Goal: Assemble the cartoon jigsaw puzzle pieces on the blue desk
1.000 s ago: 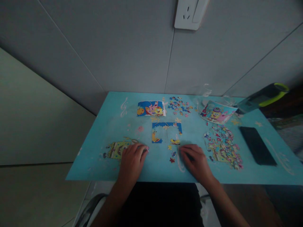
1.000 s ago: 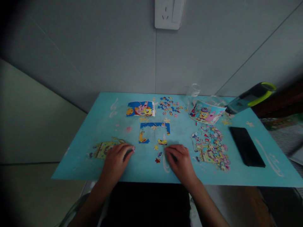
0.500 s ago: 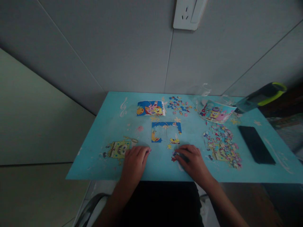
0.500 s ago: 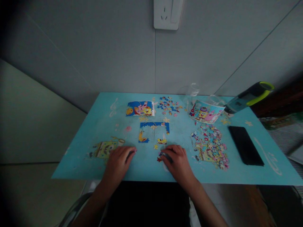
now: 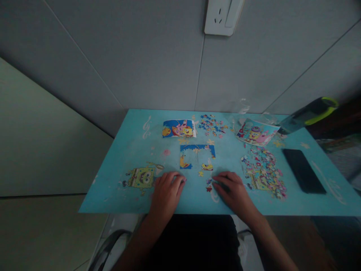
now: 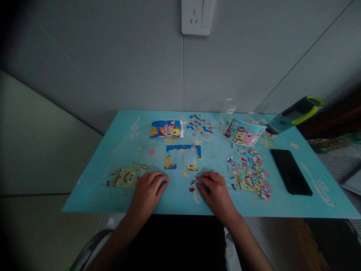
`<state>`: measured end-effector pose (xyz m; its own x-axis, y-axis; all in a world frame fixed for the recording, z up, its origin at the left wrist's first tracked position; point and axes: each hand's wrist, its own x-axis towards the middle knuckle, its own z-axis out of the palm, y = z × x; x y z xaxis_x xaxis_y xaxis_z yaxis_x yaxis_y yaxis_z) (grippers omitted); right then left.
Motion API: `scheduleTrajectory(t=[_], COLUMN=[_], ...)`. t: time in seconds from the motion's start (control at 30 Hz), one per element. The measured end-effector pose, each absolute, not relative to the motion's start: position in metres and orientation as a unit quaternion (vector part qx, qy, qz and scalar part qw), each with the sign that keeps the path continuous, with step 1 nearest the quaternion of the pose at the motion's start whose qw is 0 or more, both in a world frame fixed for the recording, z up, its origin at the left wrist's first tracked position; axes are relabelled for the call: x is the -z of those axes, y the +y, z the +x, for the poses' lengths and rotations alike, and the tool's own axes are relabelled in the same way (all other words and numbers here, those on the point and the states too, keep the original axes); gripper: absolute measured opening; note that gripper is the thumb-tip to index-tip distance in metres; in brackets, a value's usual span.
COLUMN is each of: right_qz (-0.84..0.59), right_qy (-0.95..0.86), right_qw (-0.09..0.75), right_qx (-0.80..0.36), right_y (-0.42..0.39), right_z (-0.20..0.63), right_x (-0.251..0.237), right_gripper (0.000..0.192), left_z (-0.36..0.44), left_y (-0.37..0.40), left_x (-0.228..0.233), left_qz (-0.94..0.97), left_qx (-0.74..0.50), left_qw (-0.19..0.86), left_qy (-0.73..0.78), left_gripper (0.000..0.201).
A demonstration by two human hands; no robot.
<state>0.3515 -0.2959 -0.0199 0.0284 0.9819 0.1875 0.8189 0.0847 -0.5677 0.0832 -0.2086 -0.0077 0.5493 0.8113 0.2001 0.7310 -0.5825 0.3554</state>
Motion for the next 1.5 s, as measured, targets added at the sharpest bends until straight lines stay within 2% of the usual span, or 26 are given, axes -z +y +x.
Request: scheduleTrajectory(t=[0.2, 0.83, 1.5], right_qz=[-0.661, -0.666, -0.679], right_qy=[-0.685, -0.674, -0.671], right_qw=[0.272, 0.285, 0.266], right_qx=[-0.138, -0.143, -0.133], right_y=[-0.293, -0.291, -0.284], right_z=[0.349, 0.348, 0.341], right_x=[0.019, 0.025, 0.018], right_gripper=[0.022, 0.010, 0.016], left_z=[0.091, 0.106, 0.105], left_y=[-0.211, -0.217, -0.218], left_x=[0.008, 0.018, 0.020], left_qz=[0.875, 0.871, 0.869], left_qx=[-0.171, -0.192, -0.203], left_qw=[0.117, 0.143, 0.153], left_qy=[0.437, 0.429, 0.424], left_gripper=[0.012, 0.014, 0.015])
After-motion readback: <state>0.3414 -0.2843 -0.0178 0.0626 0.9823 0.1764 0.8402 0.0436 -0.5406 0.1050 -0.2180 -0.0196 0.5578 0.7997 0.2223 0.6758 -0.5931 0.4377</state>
